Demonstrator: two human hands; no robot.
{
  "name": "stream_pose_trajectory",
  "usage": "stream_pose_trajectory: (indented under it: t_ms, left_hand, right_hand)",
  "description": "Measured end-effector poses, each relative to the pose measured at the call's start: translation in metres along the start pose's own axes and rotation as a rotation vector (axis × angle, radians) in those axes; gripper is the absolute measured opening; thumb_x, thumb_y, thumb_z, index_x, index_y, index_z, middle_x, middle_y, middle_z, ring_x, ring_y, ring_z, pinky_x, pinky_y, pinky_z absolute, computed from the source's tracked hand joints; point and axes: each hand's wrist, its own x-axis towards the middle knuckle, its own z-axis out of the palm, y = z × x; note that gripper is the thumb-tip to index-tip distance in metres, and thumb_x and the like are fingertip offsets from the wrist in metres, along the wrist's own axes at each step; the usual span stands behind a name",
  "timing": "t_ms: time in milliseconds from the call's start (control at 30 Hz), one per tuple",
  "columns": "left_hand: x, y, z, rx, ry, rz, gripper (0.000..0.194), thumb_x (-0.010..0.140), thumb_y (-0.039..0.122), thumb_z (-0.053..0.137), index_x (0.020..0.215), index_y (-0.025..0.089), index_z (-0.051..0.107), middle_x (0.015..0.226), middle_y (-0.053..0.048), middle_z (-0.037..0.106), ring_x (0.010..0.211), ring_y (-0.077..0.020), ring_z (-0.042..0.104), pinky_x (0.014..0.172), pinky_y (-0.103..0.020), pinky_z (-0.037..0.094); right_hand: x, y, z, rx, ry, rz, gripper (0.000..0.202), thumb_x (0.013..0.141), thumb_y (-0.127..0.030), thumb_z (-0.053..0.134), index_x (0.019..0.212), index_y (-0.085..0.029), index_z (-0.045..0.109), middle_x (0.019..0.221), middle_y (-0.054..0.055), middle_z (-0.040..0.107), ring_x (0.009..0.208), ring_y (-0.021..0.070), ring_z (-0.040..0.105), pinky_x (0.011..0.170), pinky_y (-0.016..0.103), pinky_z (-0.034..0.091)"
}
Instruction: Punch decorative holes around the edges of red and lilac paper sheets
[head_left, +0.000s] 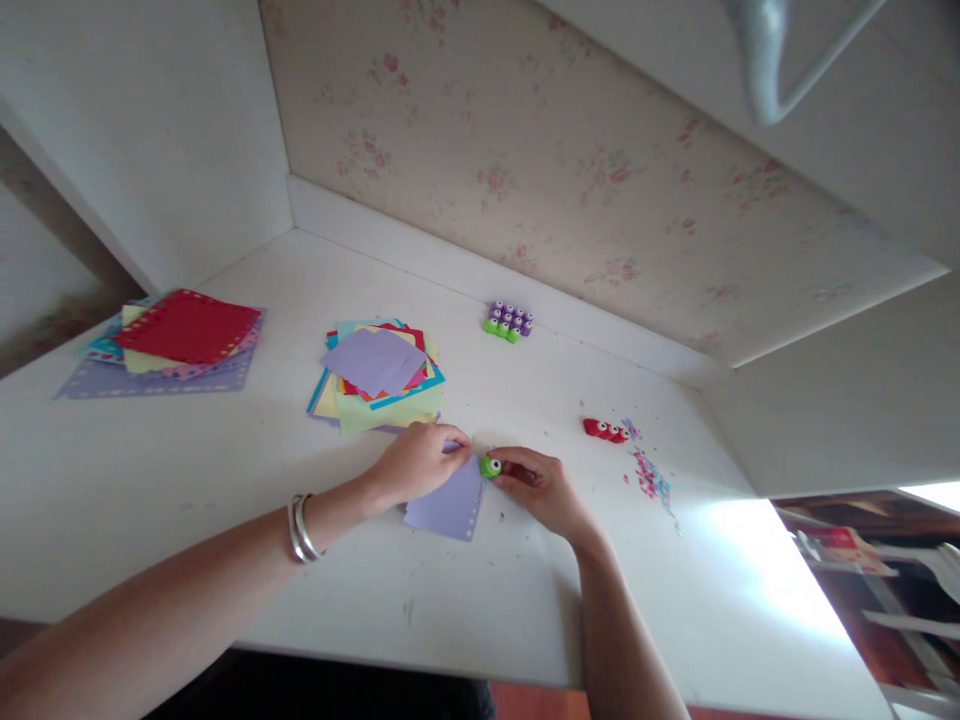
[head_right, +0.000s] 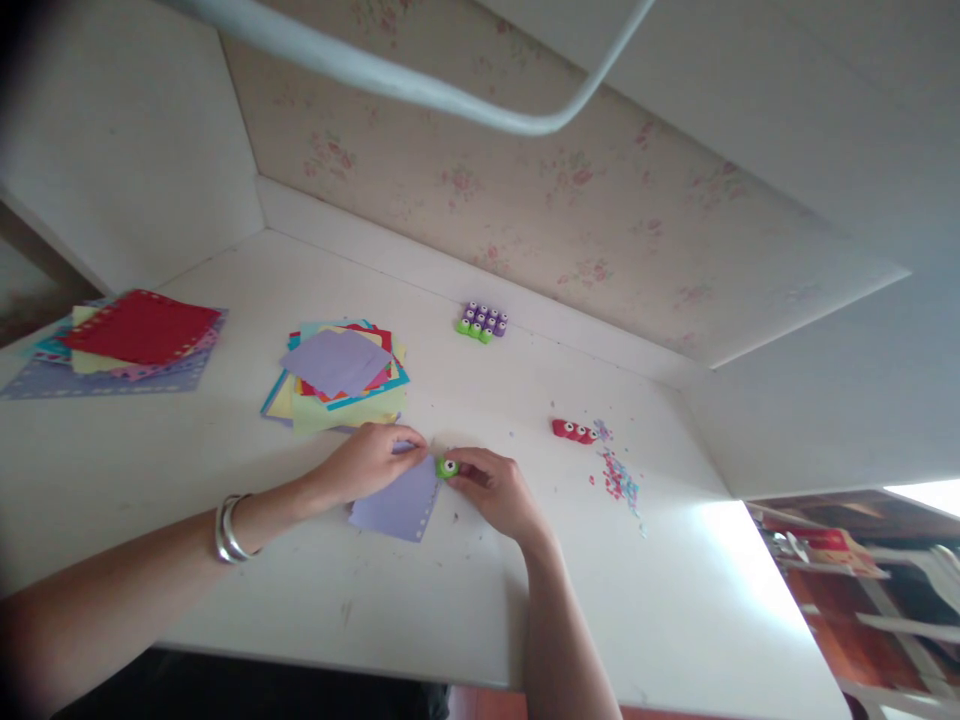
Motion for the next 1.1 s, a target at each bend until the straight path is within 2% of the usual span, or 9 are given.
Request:
stream_pose_trajectory:
  t_ms: [200,367,433,500,567,700,800,1100]
  left_hand:
    - [-0.004,-0.001,0.010,0.072,0.066,0.025,0.024,0.090,0.029,0.047,0.101,0.021,0.067,0.098,-0.004,0.072,0.092,-0.0194,0.066,0.083,-0.029,0.047]
    - [-0.018,0.011,0.007,0.271,0.172,0.164,0.026,0.088,0.029,0.052,0.110,0.020,0.063,0.117,-0.009,0.060,0.108,-0.0234,0.056,0.092,-0.036,0.047]
    - [-0.023,0.016,0.002,0.372,0.200,0.233,0.025,0.087,0.029,0.054,0.107,0.021,0.065,0.125,-0.011,0.054,0.118,-0.0279,0.048,0.099,-0.042,0.042]
    - [-0.028,0.018,-0.003,0.409,0.174,0.299,0.024,0.086,0.031,0.054,0.104,0.021,0.066,0.124,-0.010,0.055,0.120,-0.0289,0.046,0.103,-0.045,0.037]
    - [-0.033,0.015,-0.006,0.397,0.105,0.330,0.026,0.086,0.035,0.055,0.105,0.021,0.067,0.120,-0.010,0.058,0.116,-0.0269,0.049,0.104,-0.044,0.037]
    - [-0.047,0.003,-0.004,0.409,-0.003,0.331,0.036,0.082,0.040,0.060,0.112,0.021,0.064,0.124,-0.009,0.058,0.120,-0.0267,0.048,0.110,-0.044,0.028]
    - [-0.054,-0.001,0.000,0.432,-0.025,0.318,0.041,0.082,0.041,0.059,0.117,0.020,0.061,0.130,-0.010,0.055,0.126,-0.0279,0.043,0.113,-0.046,0.022]
    - [-0.049,-0.006,0.002,0.390,-0.031,0.330,0.041,0.082,0.036,0.059,0.119,0.019,0.059,0.135,-0.010,0.052,0.128,-0.0276,0.042,0.114,-0.045,0.021]
  right_hand:
    - [0.002,-0.003,0.002,-0.022,0.019,-0.011,0.026,0.084,-0.031,0.063,0.108,-0.022,0.068,0.093,0.005,0.068,0.072,0.0145,0.059,0.061,0.025,0.050]
    - [0.001,-0.005,0.002,-0.005,0.033,-0.015,0.028,0.084,-0.031,0.063,0.111,-0.023,0.066,0.100,0.006,0.067,0.075,0.0155,0.060,0.063,0.026,0.051]
    - [0.001,-0.005,0.002,0.008,0.039,-0.017,0.030,0.085,-0.032,0.062,0.113,-0.023,0.066,0.106,0.008,0.067,0.083,0.0178,0.062,0.070,0.029,0.054]
    - [0.002,-0.006,0.000,0.012,0.055,-0.010,0.028,0.088,-0.034,0.058,0.112,-0.022,0.067,0.110,0.008,0.067,0.094,0.0204,0.063,0.081,0.033,0.054]
    - [0.002,-0.006,0.000,0.010,0.067,0.011,0.028,0.091,-0.036,0.053,0.110,-0.022,0.068,0.109,0.008,0.068,0.098,0.0215,0.063,0.087,0.036,0.052]
    - [0.005,-0.009,0.001,-0.002,0.057,0.034,0.026,0.089,-0.037,0.056,0.105,-0.022,0.070,0.105,0.007,0.070,0.094,0.0213,0.065,0.083,0.034,0.053]
    - [0.006,-0.012,0.003,-0.015,0.043,0.027,0.022,0.087,-0.035,0.059,0.102,-0.023,0.070,0.103,0.007,0.070,0.093,0.0209,0.065,0.081,0.033,0.053]
    - [0.006,-0.011,0.001,-0.021,0.049,0.056,0.021,0.087,-0.034,0.060,0.100,-0.023,0.070,0.102,0.006,0.071,0.092,0.0209,0.065,0.079,0.033,0.053]
